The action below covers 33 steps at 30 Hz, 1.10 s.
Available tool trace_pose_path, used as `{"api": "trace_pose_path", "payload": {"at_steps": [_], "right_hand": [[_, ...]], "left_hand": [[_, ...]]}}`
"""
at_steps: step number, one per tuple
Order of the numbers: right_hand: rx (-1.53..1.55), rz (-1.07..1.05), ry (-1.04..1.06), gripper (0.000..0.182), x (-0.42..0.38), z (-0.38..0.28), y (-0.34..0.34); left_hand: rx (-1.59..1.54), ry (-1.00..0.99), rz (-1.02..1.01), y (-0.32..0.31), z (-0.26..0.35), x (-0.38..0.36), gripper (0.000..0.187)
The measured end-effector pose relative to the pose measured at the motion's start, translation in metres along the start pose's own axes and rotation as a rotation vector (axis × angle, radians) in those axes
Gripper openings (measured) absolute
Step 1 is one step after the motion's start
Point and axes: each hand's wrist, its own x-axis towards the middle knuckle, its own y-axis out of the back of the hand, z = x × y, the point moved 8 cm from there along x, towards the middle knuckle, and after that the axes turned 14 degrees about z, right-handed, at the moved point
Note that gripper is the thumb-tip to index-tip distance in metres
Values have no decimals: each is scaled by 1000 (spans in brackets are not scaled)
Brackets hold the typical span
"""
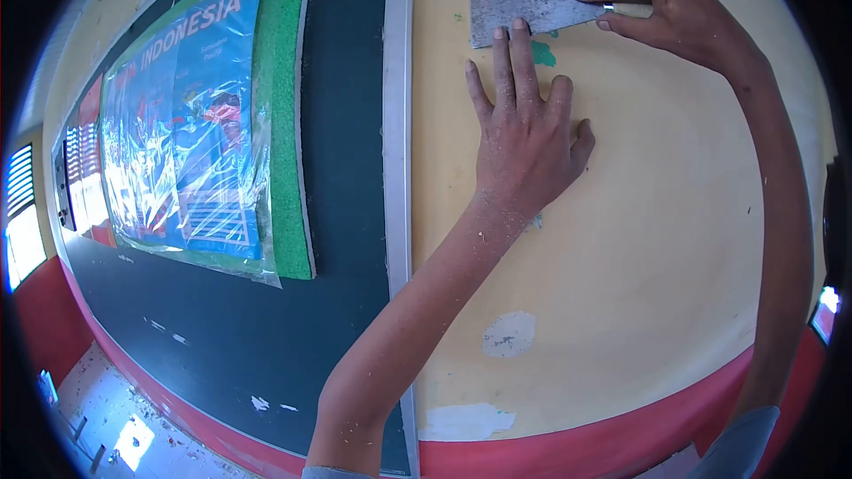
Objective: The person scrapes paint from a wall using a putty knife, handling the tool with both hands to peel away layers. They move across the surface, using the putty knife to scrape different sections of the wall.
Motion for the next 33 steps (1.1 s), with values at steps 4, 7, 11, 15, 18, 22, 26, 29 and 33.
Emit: {"api": "trace_pose_path", "payload": {"at_steps": [4,7,11,15,18,22,26,29,33], "right_hand": [[-27,-30,-19,31,3,-1,5],[-96,28,40,31,-1,-11,-3],[116,31,47,31,0,-5,4],[151,-2,45,32,-4,-7,-2],[122,-5,28,33,-2,-1,3],[104,21,13,33,-7,-1,-3],[43,32,36,32,-7,-4,4],[70,16,55,33,-5,-6,1],[128,31,61,34,-7,-8,3]], "left_hand": [[-8,3,11,2,-2,2,40],[-12,34,18,3,-3,0,40],[-27,-10,5,1,-1,0,39],[-74,17,66,7,-2,1,39],[-64,-12,35,5,-2,1,38],[-43,5,18,2,-1,0,38],[-31,-11,37,2,-1,-1,38],[-33,27,29,4,-3,0,37],[-22,0,26,4,-2,-1,38]]}}
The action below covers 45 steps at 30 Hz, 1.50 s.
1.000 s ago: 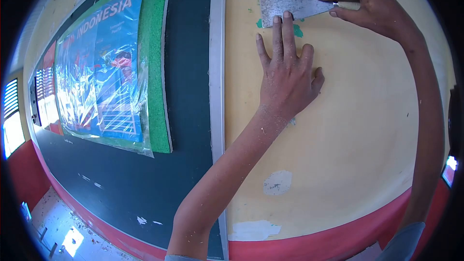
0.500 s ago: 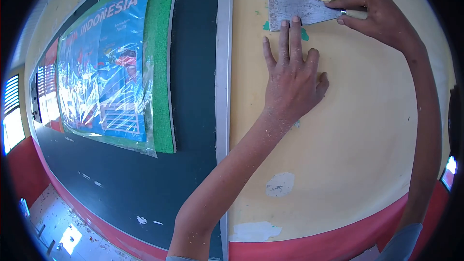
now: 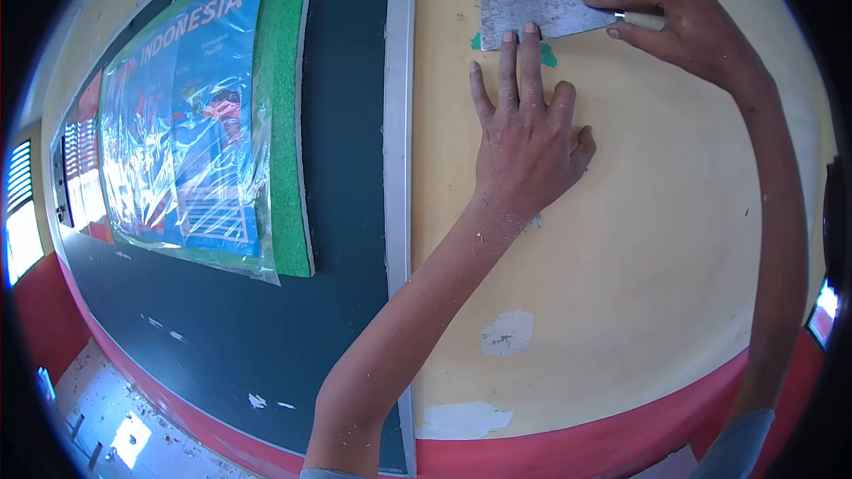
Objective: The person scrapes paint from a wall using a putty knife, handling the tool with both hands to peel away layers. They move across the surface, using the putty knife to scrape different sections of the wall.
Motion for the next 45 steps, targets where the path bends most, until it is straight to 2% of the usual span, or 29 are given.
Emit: {"api": "trace_pose_path", "payload": {"at_steps": [2,5,7,10,14,16,22,25,31,34,37,40,45], "right_hand": [[24,-8,-27,34,-3,0,0],[2,-27,-37,33,-4,-1,0],[-45,-35,-18,32,-4,1,-1],[-75,-71,-138,32,-8,-2,-15],[-23,-27,-66,31,-4,-1,0],[-47,3,-48,30,-6,-4,-3],[-311,16,-239,28,-22,-16,13],[-293,20,-303,27,-21,-13,11],[-247,130,-164,29,-32,-15,8],[-222,70,-257,29,-36,-9,4],[-255,121,-150,31,-39,-15,13],[-238,71,-228,30,-36,-11,12],[-131,73,-225,28,-45,-4,-12]], "left_hand": [[-15,43,14,2,-2,1,38],[-6,-22,-25,-2,3,0,38],[-10,9,8,1,0,2,37],[-9,36,33,2,0,1,37],[-2,-43,-20,0,6,1,36],[-8,22,34,4,-1,2,36],[-51,15,28,3,2,1,35],[-54,4,20,2,3,1,34],[-52,9,33,4,4,1,34],[-18,10,-12,1,4,-1,35],[4,-14,-15,0,6,-2,35],[8,-24,-15,-1,7,-3,35],[6,-5,13,2,5,-2,33]]}}
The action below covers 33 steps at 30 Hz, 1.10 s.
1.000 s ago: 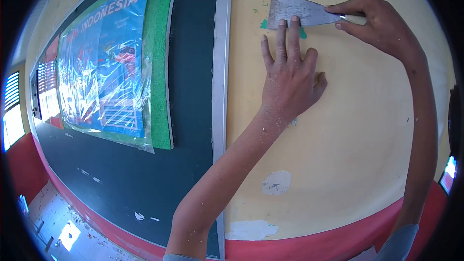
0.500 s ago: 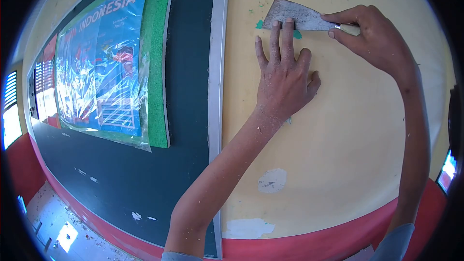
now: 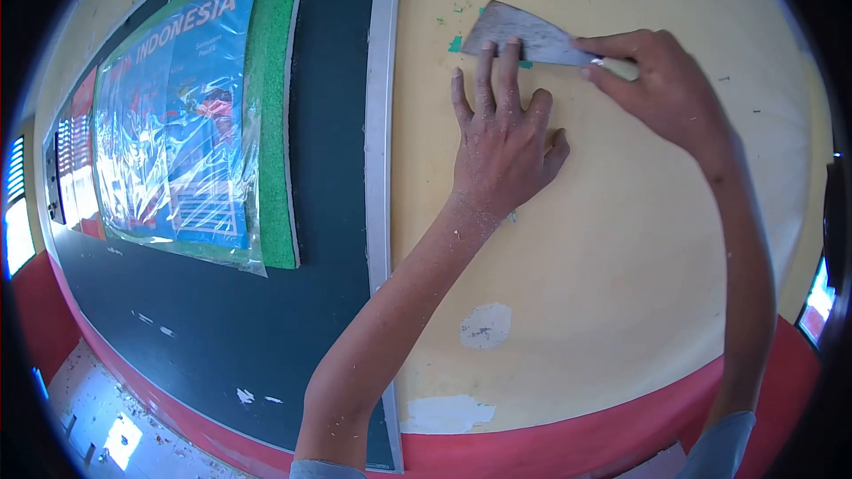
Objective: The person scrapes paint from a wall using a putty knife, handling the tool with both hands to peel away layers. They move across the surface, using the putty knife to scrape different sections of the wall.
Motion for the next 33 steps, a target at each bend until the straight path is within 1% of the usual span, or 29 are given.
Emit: {"api": "trace_pose_path", "payload": {"at_steps": [2,4,5,7,8,10,13,15,20,21,24,25,28,31,33], "right_hand": [[17,-5,-33,28,2,-6,-6],[3,-34,-91,28,0,-16,-8],[-42,-8,-52,28,-1,-19,5],[-125,33,35,28,-3,-25,35],[-133,39,11,28,-2,-23,34],[-154,40,-49,28,-6,-16,31],[-74,113,31,29,-18,-14,28],[13,39,-103,30,-27,-4,15],[79,-67,-346,31,-42,-12,6],[131,43,-240,31,-39,-22,3],[35,-41,-262,30,-40,-38,-2],[-27,-71,-254,29,-39,-43,-2],[-66,-106,-280,29,-37,-53,8],[-52,-23,-224,31,-32,-53,0],[-117,-49,-210,31,-31,-61,-1]], "left_hand": [[5,60,32,3,-5,2,32],[-6,48,31,4,-2,2,31],[-7,44,32,4,-3,2,30],[-9,-27,-23,1,4,-1,30],[-11,-61,-52,-1,7,-3,29],[-35,-54,-14,1,5,-4,28],[-51,-51,-11,0,6,-4,29],[-44,-50,-22,-1,6,-4,29],[-63,-27,-66,-1,4,-3,30],[-66,-20,-75,-2,4,-3,30],[-105,24,31,3,0,-3,31],[-104,20,35,3,0,-3,31],[-108,5,25,3,0,-3,33],[-108,18,12,5,-4,-1,35],[-84,32,31,4,-8,2,37]]}}
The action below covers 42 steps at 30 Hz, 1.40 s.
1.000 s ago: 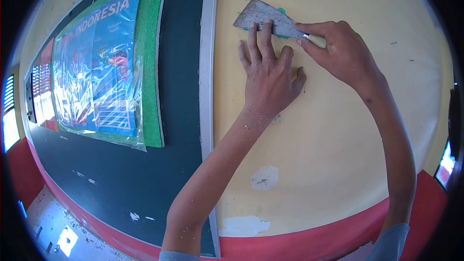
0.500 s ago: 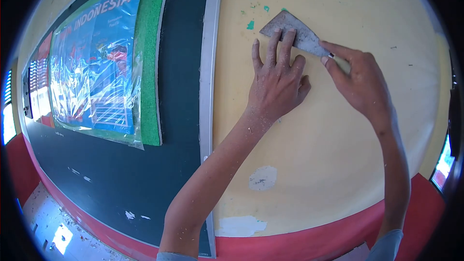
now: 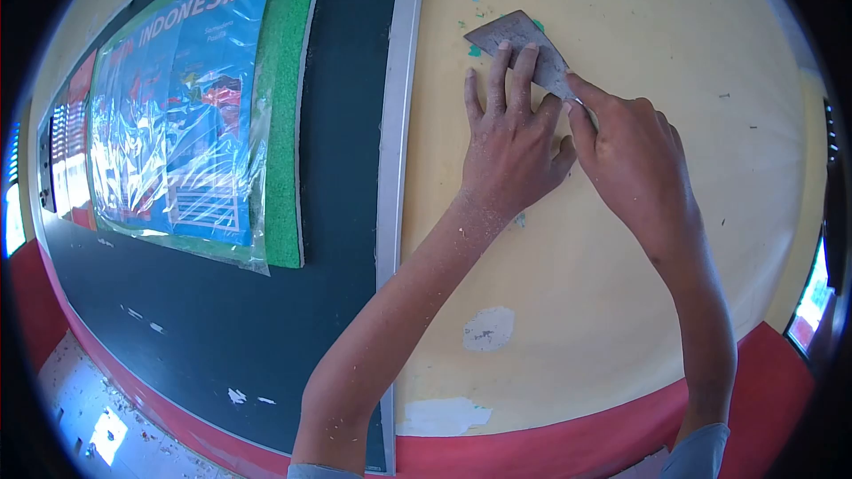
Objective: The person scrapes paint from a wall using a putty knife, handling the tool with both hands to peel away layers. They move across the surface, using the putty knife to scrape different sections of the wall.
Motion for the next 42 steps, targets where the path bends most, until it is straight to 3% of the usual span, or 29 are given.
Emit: {"api": "trace_pose_path", "payload": {"at_steps": [6,10,13,21,28,31,34,40,42], "right_hand": [[-70,-8,2,29,1,-3,15],[-55,-70,-65,29,-1,0,14],[-27,28,-5,30,1,3,14],[5,-10,48,28,-4,3,-19],[19,-71,-5,28,-22,11,4],[31,-143,-94,30,-51,28,5],[149,-39,-160,34,-109,57,-3],[447,61,-305,38,-274,101,-25],[488,-180,-560,37,-334,108,-34]], "left_hand": [[-87,-24,12,3,6,-3,28],[-102,-36,0,3,6,-4,30],[-104,-34,5,2,6,-3,32],[-23,-35,30,-2,7,0,40],[-161,-158,-177,10,15,-17,49],[-145,-381,-314,17,9,-37,57],[-1,-202,-275,31,-16,-36,61],[283,-65,-172,8,-46,10,82],[329,-48,-110,-7,-51,30,85]]}}
